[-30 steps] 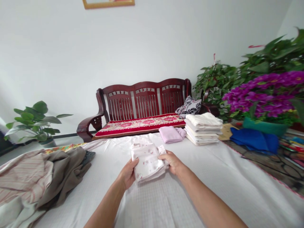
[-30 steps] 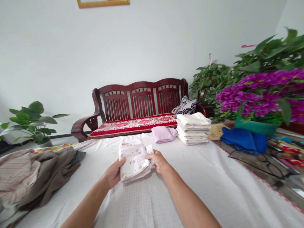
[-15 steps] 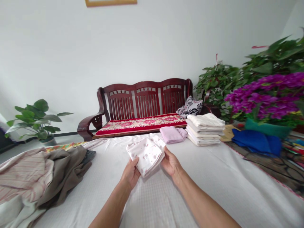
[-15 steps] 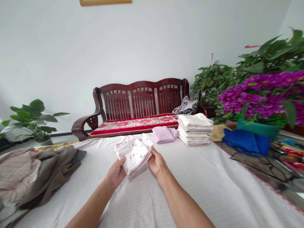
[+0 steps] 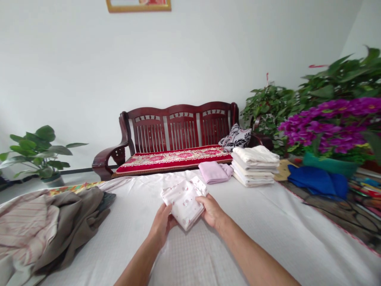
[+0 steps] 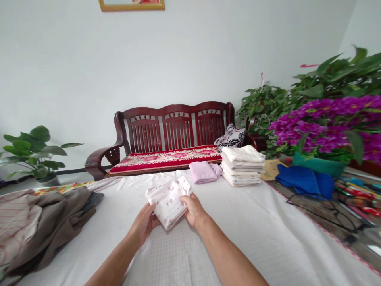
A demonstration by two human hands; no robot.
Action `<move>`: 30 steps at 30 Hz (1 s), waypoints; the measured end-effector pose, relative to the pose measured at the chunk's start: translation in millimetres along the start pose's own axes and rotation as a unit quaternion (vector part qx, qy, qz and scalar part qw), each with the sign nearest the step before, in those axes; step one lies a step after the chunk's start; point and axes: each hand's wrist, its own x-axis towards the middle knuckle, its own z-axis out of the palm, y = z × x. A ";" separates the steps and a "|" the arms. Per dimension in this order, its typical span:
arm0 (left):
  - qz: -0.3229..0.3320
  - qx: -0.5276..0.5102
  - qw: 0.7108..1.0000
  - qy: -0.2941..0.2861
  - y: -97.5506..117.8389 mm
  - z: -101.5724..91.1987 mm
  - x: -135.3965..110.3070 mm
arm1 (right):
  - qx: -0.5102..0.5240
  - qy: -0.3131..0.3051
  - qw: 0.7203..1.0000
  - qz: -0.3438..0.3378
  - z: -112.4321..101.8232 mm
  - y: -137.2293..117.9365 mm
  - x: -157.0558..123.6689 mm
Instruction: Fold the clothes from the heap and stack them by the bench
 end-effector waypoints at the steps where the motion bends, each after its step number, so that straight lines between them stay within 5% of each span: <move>1: 0.005 0.000 1.000 0.001 -0.6 -1.8 1.6 | 0.001 0.012 1.000 -0.011 -4.5 -4.6 5.1; 6: 0.030 0.009 0.997 0.065 -6.0 -5.1 4.6 | 0.022 0.066 0.996 -0.061 -22.1 -47.1 42.5; 13: 0.054 0.029 0.997 0.040 -11.4 -8.3 2.0 | 0.042 0.111 0.987 -0.112 -35.8 -103.6 106.0; 20: 0.049 0.032 0.997 0.040 -10.8 -8.1 2.1 | 0.025 0.228 0.969 -0.092 -69.5 -98.1 134.3; 30: 0.042 0.034 0.998 0.035 -8.0 -6.8 -1.0 | -0.005 0.204 0.972 -0.116 -86.6 -113.4 147.1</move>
